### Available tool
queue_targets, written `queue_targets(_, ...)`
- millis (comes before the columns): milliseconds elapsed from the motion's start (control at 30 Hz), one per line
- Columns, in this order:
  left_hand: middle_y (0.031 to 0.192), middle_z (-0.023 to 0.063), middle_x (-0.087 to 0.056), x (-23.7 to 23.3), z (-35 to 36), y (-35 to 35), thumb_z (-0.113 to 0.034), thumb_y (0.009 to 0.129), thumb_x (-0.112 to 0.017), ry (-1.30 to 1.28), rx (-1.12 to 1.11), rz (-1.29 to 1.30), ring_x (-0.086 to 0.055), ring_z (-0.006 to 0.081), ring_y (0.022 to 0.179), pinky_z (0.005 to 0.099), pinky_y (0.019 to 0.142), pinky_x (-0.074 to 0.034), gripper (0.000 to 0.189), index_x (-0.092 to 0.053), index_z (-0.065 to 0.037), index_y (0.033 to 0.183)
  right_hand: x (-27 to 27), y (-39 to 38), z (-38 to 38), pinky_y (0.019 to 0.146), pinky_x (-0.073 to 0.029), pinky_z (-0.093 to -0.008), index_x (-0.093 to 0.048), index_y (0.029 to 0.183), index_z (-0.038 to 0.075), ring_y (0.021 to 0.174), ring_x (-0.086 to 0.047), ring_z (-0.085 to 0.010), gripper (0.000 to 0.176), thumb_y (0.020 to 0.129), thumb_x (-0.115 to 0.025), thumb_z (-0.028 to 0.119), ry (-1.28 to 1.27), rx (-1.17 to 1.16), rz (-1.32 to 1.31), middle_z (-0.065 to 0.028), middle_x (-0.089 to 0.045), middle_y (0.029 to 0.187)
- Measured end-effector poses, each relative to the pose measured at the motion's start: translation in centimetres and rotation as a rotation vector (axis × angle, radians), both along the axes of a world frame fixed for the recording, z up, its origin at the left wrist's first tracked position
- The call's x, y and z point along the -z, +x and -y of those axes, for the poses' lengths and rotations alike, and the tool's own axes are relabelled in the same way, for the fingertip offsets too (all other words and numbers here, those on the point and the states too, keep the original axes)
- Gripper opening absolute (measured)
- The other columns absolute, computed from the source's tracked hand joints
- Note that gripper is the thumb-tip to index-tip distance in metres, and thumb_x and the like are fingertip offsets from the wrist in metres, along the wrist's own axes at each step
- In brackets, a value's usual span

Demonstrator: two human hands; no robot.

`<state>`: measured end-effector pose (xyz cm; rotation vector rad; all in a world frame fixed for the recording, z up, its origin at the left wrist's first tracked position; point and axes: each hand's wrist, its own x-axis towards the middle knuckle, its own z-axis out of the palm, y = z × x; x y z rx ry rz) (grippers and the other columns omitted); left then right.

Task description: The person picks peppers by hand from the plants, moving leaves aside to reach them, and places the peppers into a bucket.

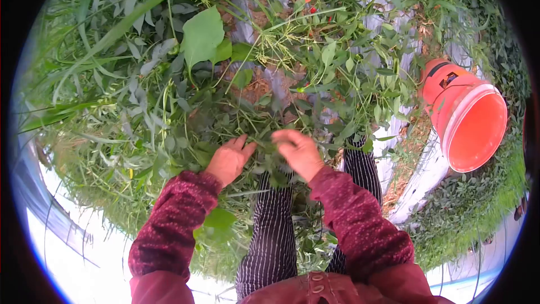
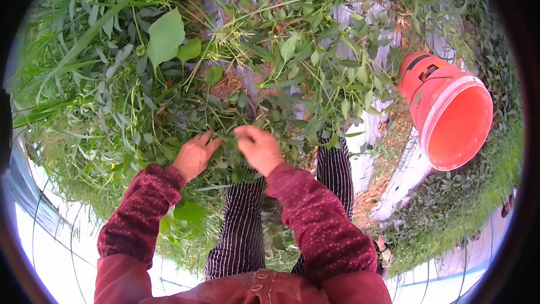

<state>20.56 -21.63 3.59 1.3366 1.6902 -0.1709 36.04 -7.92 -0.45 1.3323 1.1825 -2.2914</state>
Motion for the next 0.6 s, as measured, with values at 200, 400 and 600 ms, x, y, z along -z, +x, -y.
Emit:
queue_targets(200,0.12,0.0258,-0.048,1.4,-6.2,1.1,0.0,0.067,-0.057,-0.177,0.012,-0.127,-0.059,0.0343,0.093,0.0365,0.079,-0.049,0.05,-0.05,-0.003,0.117,-1.7,1.3,-6.3,0.047,-0.038,-0.0162,-0.062,0.101,0.006,0.07,-0.058,-0.0053,0.019,0.084,-0.054,0.003,-0.275,0.164,0.078,-0.0034,-0.065,0.09)
queue_targets(400,0.114,0.0269,-0.051,0.8,-9.0,3.0,-0.003,0.072,-0.057,-0.298,-0.048,-0.27,-0.062,0.0326,0.089,0.0361,0.073,-0.052,0.042,-0.049,-0.003,0.114,-1.3,2.0,-7.5,0.061,-0.047,-0.0265,-0.06,0.106,0.009,0.084,-0.061,-0.0114,0.023,0.084,-0.054,0.007,-0.301,0.134,0.117,-0.0042,-0.063,0.102)
queue_targets(600,0.11,0.0228,-0.056,1.0,-9.3,2.8,-0.003,0.072,-0.055,-0.466,0.171,-0.243,-0.061,0.032,0.09,0.0383,0.074,-0.051,0.046,-0.052,-0.008,0.117,-1.9,5.3,-6.4,0.088,-0.044,-0.0319,-0.054,0.12,0.016,0.103,-0.057,-0.0266,0.038,0.082,-0.056,0.01,0.06,-0.236,-0.017,-0.0139,-0.055,0.12)
